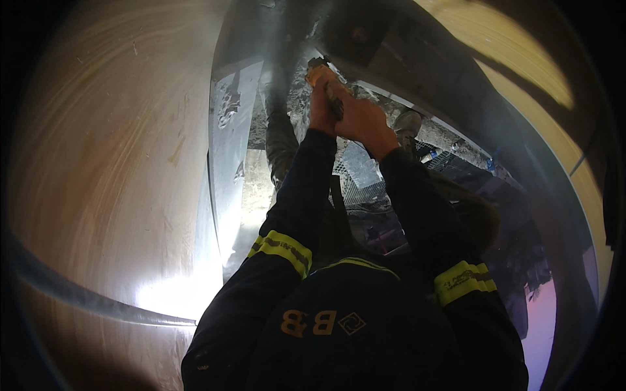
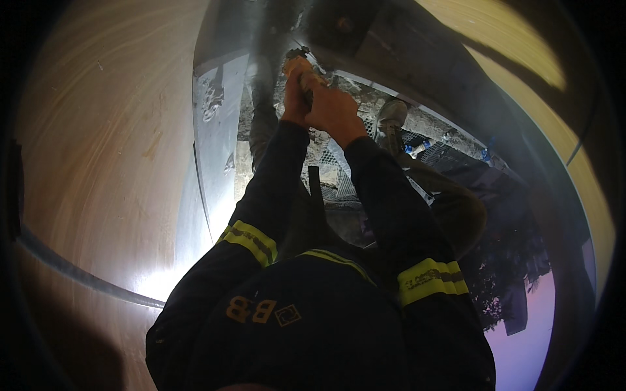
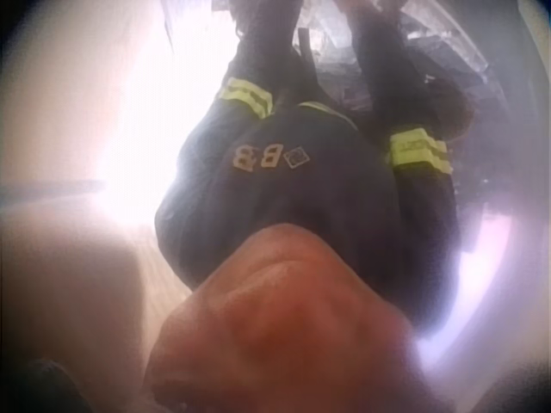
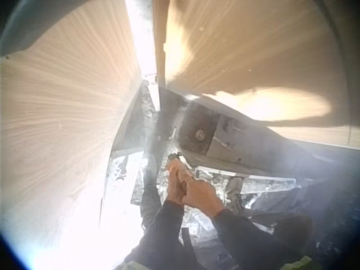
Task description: The person uses a handheld cutting tool to cut through a concrete ceiling slab, creating a rectangular opening. After cutting, the person removes debris and climbs through the opening into the space above.
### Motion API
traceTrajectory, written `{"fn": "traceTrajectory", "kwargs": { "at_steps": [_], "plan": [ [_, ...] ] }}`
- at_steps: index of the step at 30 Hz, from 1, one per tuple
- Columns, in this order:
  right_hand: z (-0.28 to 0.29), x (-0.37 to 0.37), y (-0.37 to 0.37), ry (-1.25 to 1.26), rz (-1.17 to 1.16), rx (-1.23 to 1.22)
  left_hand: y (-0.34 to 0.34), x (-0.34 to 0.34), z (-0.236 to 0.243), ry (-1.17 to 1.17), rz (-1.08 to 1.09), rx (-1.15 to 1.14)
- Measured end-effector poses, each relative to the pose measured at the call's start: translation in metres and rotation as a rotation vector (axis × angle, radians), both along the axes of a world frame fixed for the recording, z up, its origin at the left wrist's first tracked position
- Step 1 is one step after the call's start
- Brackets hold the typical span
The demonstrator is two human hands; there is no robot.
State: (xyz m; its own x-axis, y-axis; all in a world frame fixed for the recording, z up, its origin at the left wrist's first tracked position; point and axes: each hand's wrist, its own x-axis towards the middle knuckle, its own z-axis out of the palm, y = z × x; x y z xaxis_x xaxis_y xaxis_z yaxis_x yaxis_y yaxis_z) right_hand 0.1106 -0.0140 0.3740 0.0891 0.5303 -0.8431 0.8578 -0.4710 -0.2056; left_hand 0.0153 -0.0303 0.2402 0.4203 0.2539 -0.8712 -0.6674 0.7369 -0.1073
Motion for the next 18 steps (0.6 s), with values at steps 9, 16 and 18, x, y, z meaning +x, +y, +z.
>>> {"fn": "traceTrajectory", "kwargs": {
  "at_steps": [9, 16, 18],
  "plan": [
    [-0.018, 0.002, 0.006, 0.003, 0.026, -0.053, -0.002, 0.000, -0.022, -0.039, 0.020, -0.011],
    [-0.037, 0.007, 0.005, 0.016, 0.009, -0.085, -0.004, 0.005, -0.041, 0.016, -0.001, -0.013],
    [-0.036, 0.006, 0.005, 0.027, 0.004, -0.054, -0.003, 0.004, -0.044, -0.004, -0.006, -0.063]
  ]
}}
